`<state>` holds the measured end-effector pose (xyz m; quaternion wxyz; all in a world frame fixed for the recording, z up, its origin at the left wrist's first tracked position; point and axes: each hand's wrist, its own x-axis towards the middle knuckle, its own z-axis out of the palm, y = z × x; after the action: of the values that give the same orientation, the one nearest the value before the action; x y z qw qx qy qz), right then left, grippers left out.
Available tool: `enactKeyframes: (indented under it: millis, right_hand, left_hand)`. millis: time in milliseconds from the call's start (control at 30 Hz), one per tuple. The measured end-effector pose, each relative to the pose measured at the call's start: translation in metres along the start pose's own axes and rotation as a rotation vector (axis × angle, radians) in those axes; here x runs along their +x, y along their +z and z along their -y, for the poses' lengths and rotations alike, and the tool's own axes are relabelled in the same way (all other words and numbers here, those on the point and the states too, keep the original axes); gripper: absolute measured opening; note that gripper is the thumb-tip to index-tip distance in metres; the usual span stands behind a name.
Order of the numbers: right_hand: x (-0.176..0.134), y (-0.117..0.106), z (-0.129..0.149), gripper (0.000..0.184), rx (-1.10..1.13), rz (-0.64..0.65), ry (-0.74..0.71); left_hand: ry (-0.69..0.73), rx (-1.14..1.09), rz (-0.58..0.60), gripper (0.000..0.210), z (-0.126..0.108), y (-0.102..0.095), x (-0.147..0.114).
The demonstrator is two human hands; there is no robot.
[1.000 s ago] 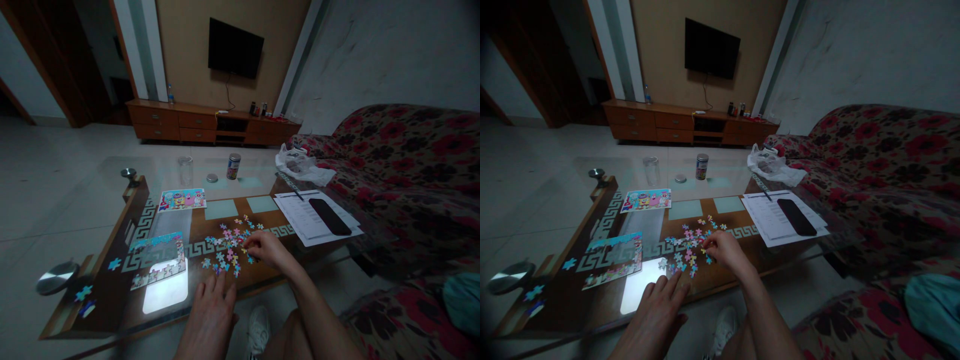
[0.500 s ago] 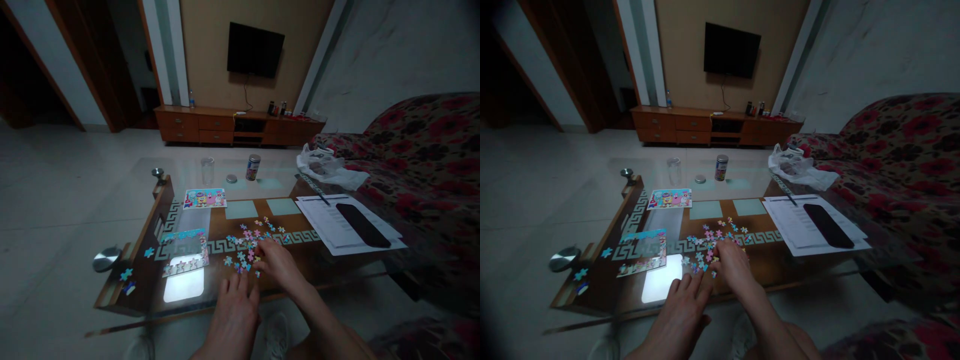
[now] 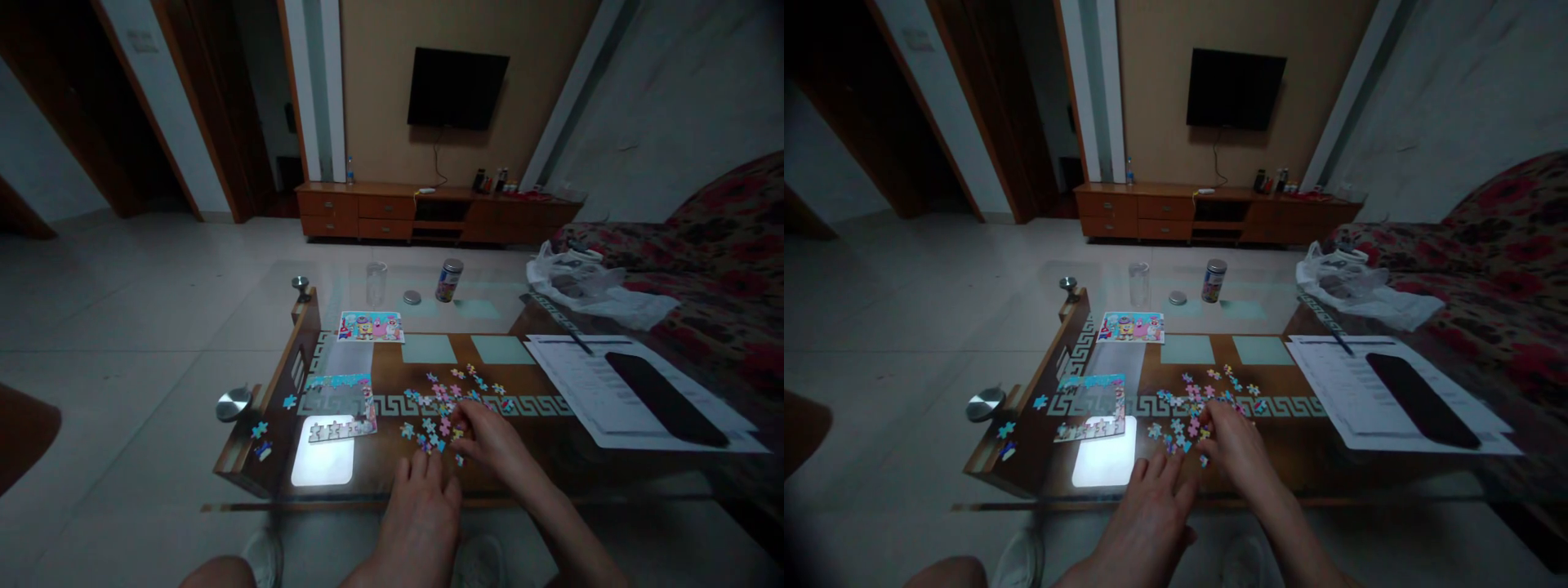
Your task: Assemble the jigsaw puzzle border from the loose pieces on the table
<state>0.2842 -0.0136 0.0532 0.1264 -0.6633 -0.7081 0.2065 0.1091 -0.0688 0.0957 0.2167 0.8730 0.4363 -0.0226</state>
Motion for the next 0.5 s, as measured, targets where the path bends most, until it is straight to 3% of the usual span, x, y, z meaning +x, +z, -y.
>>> enactKeyframes:
  millis: [200,367,500]
  right_hand:
    - [0.0,-0.009,-0.004,0.012,-0.003,-0.018,0.029]
    - [0.003,-0.016,-0.011,0.021,0.001,-0.131,0.048]
    - [0.006,-0.018,-0.013,0.023,-0.009,-0.16,0.029]
  left_hand:
    - [-0.009,-0.003,-0.004,0.03,0.0,0.003,0.0]
    - [0.033,-0.014,-0.094,0.031,0.003,0.015,0.003]
    - [0.051,-0.026,-0.067,0.038,0.003,0.017,0.004]
